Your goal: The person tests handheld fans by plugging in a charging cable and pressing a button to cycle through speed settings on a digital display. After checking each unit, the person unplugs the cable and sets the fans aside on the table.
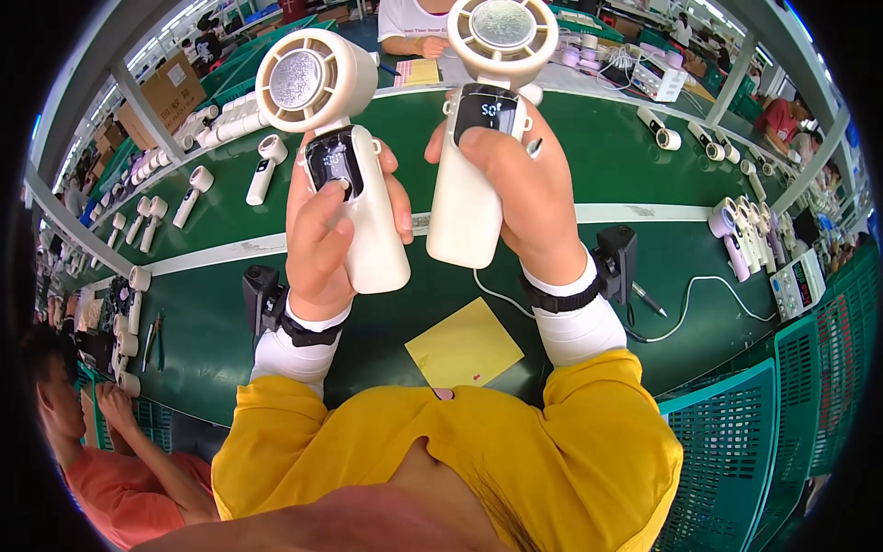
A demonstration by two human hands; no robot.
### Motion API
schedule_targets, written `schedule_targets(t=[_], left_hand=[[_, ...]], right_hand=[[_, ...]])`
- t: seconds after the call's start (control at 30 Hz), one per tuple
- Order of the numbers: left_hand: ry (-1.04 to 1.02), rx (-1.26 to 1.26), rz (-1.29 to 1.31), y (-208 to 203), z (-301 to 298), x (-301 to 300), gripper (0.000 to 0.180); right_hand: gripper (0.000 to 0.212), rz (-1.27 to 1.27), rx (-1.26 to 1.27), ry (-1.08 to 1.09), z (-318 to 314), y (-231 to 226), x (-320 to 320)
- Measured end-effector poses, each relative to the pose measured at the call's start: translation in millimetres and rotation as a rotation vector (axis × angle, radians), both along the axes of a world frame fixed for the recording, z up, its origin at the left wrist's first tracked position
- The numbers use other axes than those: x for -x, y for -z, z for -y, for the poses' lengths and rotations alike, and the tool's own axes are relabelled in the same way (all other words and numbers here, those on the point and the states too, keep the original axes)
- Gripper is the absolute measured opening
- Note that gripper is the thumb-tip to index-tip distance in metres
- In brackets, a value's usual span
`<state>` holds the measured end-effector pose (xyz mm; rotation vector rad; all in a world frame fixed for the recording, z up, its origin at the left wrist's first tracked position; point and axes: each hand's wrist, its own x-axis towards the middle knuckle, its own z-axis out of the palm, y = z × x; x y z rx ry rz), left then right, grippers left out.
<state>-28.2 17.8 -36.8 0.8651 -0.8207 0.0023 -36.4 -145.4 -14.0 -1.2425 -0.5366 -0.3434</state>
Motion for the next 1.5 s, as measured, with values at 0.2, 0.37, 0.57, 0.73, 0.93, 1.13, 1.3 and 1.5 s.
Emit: schedule_targets(t=[0.2,0.37,0.57,0.73,0.93,1.13,1.3,1.5], left_hand=[[0.021,0.003,0.011,-2,-5,-2,0.075],[0.025,-0.023,-0.031,-1,-4,0,0.076],[0.026,-0.034,-0.018,2,-4,0,0.076],[0.018,-0.088,0.002,2,-2,0,0.076],[0.081,-0.006,-0.001,1,-7,-2,0.075],[0.055,-0.049,0.017,-1,-10,0,0.075],[0.029,-0.092,0.052,-2,-14,0,0.075],[0.015,-0.106,0.067,-2,-14,1,0.076]], right_hand=[[0.043,-0.101,0.049,-0.037,1,-3,-3],[0.042,-0.087,0.050,-0.090,-7,3,0],[0.049,0.012,0.060,0.010,-13,8,-2],[0.048,0.018,0.006,0.047,-18,11,0],[0.047,-0.080,-0.047,-0.153,-23,5,1],[0.048,-0.080,-0.030,-0.147,-25,5,3],[0.048,-0.083,0.011,-0.138,-26,5,4],[0.035,0.038,0.029,-0.201,-21,7,3]])
